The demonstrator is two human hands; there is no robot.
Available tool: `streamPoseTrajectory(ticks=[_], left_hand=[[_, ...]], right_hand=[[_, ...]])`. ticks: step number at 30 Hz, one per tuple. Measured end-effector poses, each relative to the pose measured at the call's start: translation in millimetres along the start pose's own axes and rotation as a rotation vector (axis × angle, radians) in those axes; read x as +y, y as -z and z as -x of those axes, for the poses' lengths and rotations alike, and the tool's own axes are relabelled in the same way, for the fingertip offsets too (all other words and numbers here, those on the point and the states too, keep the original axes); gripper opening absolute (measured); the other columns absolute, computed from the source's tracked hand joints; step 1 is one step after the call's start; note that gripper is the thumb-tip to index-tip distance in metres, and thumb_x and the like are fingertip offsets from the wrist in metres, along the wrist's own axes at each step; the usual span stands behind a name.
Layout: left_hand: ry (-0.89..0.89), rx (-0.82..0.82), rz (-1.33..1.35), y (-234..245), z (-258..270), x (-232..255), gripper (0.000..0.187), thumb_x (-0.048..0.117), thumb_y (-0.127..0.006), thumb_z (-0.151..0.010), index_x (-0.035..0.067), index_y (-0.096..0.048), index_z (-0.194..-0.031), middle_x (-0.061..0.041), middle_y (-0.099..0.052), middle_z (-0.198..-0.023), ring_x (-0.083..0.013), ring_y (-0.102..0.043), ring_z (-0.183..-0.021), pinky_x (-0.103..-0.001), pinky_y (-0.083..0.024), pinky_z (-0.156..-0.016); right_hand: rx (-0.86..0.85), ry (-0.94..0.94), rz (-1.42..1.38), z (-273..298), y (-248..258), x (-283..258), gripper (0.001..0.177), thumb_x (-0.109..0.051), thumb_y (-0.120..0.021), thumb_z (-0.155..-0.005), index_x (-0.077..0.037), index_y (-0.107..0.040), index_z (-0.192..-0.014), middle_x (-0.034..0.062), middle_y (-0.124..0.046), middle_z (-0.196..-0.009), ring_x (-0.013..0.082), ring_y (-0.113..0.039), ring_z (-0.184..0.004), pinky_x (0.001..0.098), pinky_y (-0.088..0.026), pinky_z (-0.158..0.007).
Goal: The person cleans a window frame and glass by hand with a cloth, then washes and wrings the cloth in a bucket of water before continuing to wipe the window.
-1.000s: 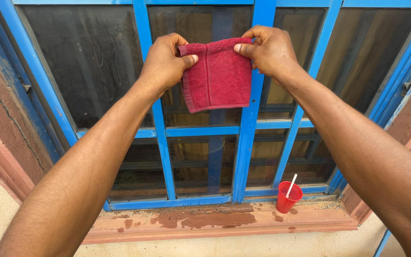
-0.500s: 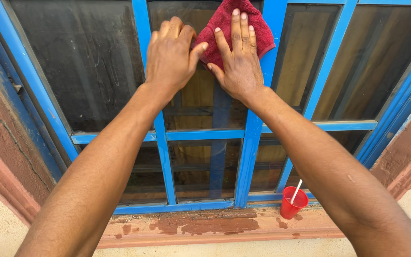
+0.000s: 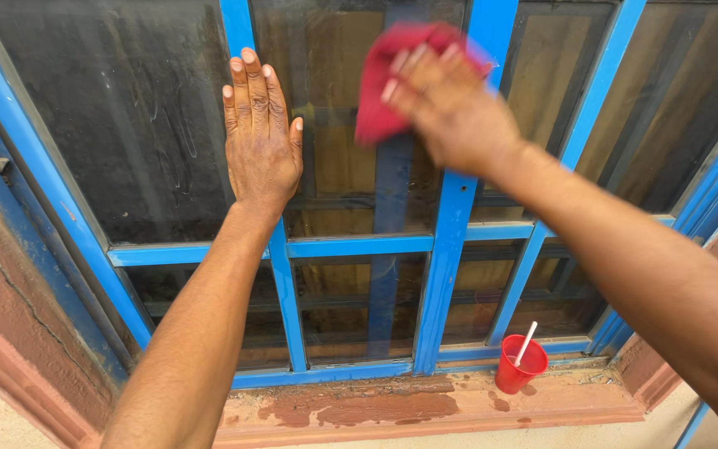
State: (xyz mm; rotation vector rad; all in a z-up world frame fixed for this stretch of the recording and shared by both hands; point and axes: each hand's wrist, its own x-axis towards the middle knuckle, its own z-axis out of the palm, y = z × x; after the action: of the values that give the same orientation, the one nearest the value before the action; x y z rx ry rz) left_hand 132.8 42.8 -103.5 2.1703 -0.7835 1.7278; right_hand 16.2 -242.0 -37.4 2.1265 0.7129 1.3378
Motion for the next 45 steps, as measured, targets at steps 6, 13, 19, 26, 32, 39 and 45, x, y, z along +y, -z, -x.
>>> streamPoseTrajectory(ticks=[6,13,19,26,32,39,45], left_hand=[[-0.005,-0.027,-0.018,0,-1,-4,0.067,0.032,-0.047,-0.118,-0.005,-0.019,-0.167,-0.023,-0.009,-0.174,-0.0362,-0.007,-0.163,-0.052,-0.010,-0.134],[-0.016,-0.018,0.046,1,0,-7,0.060,0.026,-0.040,-0.119,-0.004,-0.021,-0.167,-0.022,-0.009,-0.174,-0.0357,-0.006,-0.163,-0.053,-0.007,-0.135],[-0.039,0.100,0.131,-9,5,-9,0.052,0.016,-0.039,-0.120,0.002,-0.024,-0.168,-0.017,-0.011,-0.176,-0.0328,-0.008,-0.165,-0.051,-0.008,-0.136],[-0.029,0.099,0.058,-10,5,-9,0.054,0.010,-0.048,-0.119,0.003,-0.027,-0.168,-0.016,-0.016,-0.175,-0.0320,-0.014,-0.165,-0.051,-0.011,-0.138],[-0.045,0.099,0.074,-11,10,-16,0.051,0.010,-0.045,-0.120,0.004,-0.028,-0.168,-0.015,-0.016,-0.175,-0.0303,-0.013,-0.164,-0.051,-0.010,-0.138],[0.001,0.150,0.238,-15,10,-13,0.048,0.020,-0.035,-0.119,0.007,-0.035,-0.165,-0.010,-0.021,-0.174,-0.0262,-0.014,-0.165,-0.048,-0.011,-0.137],[-0.080,0.169,0.503,-1,13,-22,0.054,0.030,-0.028,-0.118,0.006,-0.039,-0.165,-0.007,-0.022,-0.175,-0.0229,-0.013,-0.163,-0.047,-0.011,-0.136]], right_hand=[[0.202,-0.166,0.045,5,-5,-18,0.055,-0.018,-0.065,-0.098,0.010,-0.055,-0.144,0.0338,-0.049,-0.155,0.0479,-0.047,-0.146,0.0555,-0.027,-0.126],[0.046,-0.311,-0.053,101,-38,-167,0.050,-0.017,-0.063,-0.085,0.015,-0.061,-0.125,0.0384,-0.065,-0.124,0.0467,-0.065,-0.118,0.0528,-0.042,-0.112],[0.040,-0.412,-0.260,81,-58,-200,0.038,-0.017,-0.063,-0.088,0.016,-0.065,-0.109,0.0382,-0.068,-0.110,0.0445,-0.069,-0.106,0.0518,-0.048,-0.106],[0.195,-0.306,-0.483,8,-58,-249,0.035,-0.017,-0.062,-0.084,0.012,-0.064,-0.104,0.0317,-0.070,-0.103,0.0437,-0.069,-0.103,0.0516,-0.047,-0.109],[0.143,-0.335,-0.462,71,-45,-188,0.028,-0.010,-0.062,-0.085,0.008,-0.064,-0.107,0.0276,-0.066,-0.102,0.0427,-0.065,-0.101,0.0520,-0.050,-0.100],[0.216,-0.473,-0.432,82,-39,-186,0.031,-0.010,-0.062,-0.083,0.008,-0.065,-0.107,0.0264,-0.066,-0.099,0.0429,-0.065,-0.098,0.0513,-0.050,-0.097],[0.266,-0.380,-0.498,-10,-60,-261,0.035,-0.013,-0.064,-0.083,0.012,-0.064,-0.108,0.0273,-0.069,-0.098,0.0408,-0.067,-0.099,0.0503,-0.049,-0.102]])
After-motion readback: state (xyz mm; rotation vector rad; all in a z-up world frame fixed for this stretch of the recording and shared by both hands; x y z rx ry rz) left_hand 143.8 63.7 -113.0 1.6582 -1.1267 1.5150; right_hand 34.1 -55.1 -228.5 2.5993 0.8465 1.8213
